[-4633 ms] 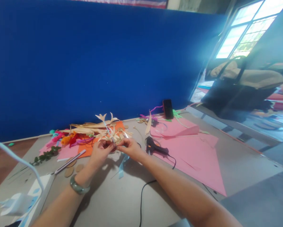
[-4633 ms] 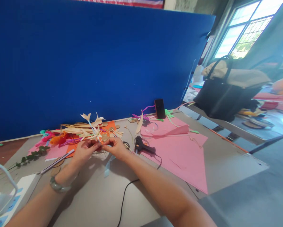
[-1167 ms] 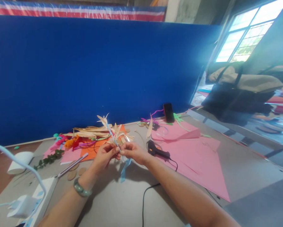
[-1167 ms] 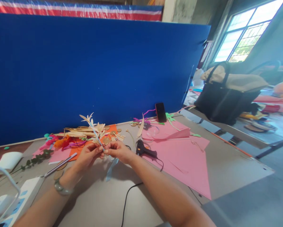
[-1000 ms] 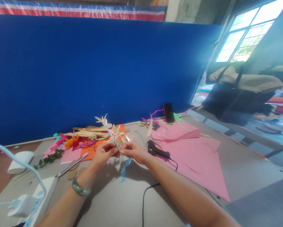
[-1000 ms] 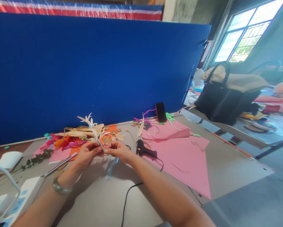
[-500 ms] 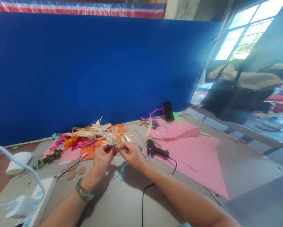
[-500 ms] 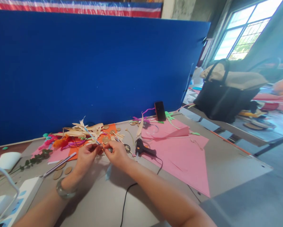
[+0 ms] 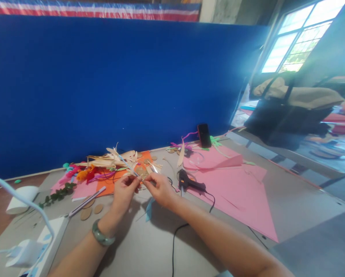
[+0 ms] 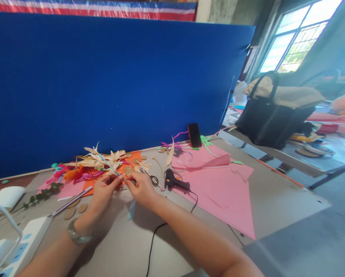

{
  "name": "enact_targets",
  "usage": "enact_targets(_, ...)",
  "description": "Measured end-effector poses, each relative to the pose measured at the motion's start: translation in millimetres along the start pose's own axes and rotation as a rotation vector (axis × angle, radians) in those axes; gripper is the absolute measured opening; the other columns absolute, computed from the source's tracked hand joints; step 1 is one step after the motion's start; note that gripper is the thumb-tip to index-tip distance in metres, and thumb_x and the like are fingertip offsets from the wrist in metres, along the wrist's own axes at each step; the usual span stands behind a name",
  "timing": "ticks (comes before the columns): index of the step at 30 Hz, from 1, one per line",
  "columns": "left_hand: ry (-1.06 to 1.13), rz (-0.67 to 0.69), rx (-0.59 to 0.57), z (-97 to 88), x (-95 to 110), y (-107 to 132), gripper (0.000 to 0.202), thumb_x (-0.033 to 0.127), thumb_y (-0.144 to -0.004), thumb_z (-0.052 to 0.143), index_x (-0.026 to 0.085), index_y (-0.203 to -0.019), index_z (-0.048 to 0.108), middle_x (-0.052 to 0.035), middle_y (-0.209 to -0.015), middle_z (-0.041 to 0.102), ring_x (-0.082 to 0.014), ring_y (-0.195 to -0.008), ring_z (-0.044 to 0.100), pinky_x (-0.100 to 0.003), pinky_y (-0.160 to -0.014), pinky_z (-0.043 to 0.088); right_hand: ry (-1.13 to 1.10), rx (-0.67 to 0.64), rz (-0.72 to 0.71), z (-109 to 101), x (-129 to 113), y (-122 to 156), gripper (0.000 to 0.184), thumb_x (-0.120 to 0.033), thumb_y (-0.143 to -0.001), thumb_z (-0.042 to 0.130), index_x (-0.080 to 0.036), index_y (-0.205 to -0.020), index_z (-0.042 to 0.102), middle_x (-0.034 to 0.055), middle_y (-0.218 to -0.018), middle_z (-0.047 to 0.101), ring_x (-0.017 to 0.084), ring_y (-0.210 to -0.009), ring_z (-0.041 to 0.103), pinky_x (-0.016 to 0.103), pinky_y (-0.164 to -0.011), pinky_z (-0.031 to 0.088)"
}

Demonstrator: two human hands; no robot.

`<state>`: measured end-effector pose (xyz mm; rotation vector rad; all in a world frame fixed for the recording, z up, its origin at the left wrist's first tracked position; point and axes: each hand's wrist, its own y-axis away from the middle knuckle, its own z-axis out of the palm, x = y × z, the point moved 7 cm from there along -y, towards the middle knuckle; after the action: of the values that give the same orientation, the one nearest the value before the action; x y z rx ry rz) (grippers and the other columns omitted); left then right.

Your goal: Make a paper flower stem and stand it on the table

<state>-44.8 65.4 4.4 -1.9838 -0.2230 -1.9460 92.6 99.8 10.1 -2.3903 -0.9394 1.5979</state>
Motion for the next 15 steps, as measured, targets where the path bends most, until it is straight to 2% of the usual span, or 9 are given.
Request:
enact_targets(3,0.166,-0.063,-0.092,3.3,-9.5,-4.4,0.023,0.032,-0.065,0.076,0.014,-0.063,0.061,0.0023,-0.052,0.058,-0.0091,-0.046,0.051,-0.021,-0.047,0.041,-0.261,-0.057,0.112,3.6,8.1,-4.3,0.018,-0.030,-0.080,0.063,-0.016,-0.068,0.061,-0.0005,-0.062,0.059,0.012,-0.059,0.049,0.025,-0.060,0.037)
enact_targets(8,0.361,-0.129,-0.331,9.1,-14.4,-8.0,0.017,0.024,-0.067,0.077,0.014,-0.071,0.064,0.0015,-0.060,0.062,-0.0097,-0.052,0.056,-0.022,-0.052,0.047,-0.682,-0.216,0.219,15.3,10.8,-6.3,0.032,-0.044,-0.070,0.072,-0.016,-0.070,0.058,-0.0011,-0.064,0.061,0.011,-0.058,0.051,0.023,-0.056,0.036)
enact_targets(11,0.385,-0.148,-0.457,10.8,-13.9,-7.5,0.018,0.023,-0.066,0.078,0.014,-0.078,0.067,-0.0015,-0.068,0.066,-0.0119,-0.055,0.059,-0.024,-0.053,0.049,-0.781,-0.272,0.300,19.1,14.6,-4.9,0.036,-0.044,-0.065,0.077,-0.016,-0.067,0.054,-0.0050,-0.055,0.055,0.006,-0.046,0.038,0.020,-0.046,0.024)
enact_targets(13,0.369,-0.121,-0.524,11.7,-11.9,-7.2,0.018,0.024,-0.068,0.077,0.013,-0.078,0.069,-0.0028,-0.067,0.066,-0.0128,-0.057,0.060,-0.024,-0.053,0.049,-0.824,-0.332,0.338,22.5,15.3,-2.9,0.037,-0.042,-0.064,0.078,-0.016,-0.065,0.052,-0.0072,-0.051,0.050,0.003,-0.042,0.027,0.021,-0.043,0.015)
enact_targets(15,0.337,-0.073,-0.565,12.5,-9.3,-7.2,0.017,0.027,-0.070,0.076,0.012,-0.075,0.069,-0.0029,-0.063,0.064,-0.0123,-0.056,0.058,-0.024,-0.052,0.047,-0.869,-0.393,0.359,26.3,14.4,-0.5,0.037,-0.041,-0.065,0.078,-0.017,-0.065,0.051,-0.0075,-0.050,0.049,0.003,-0.041,0.022,0.022,-0.042,0.012)
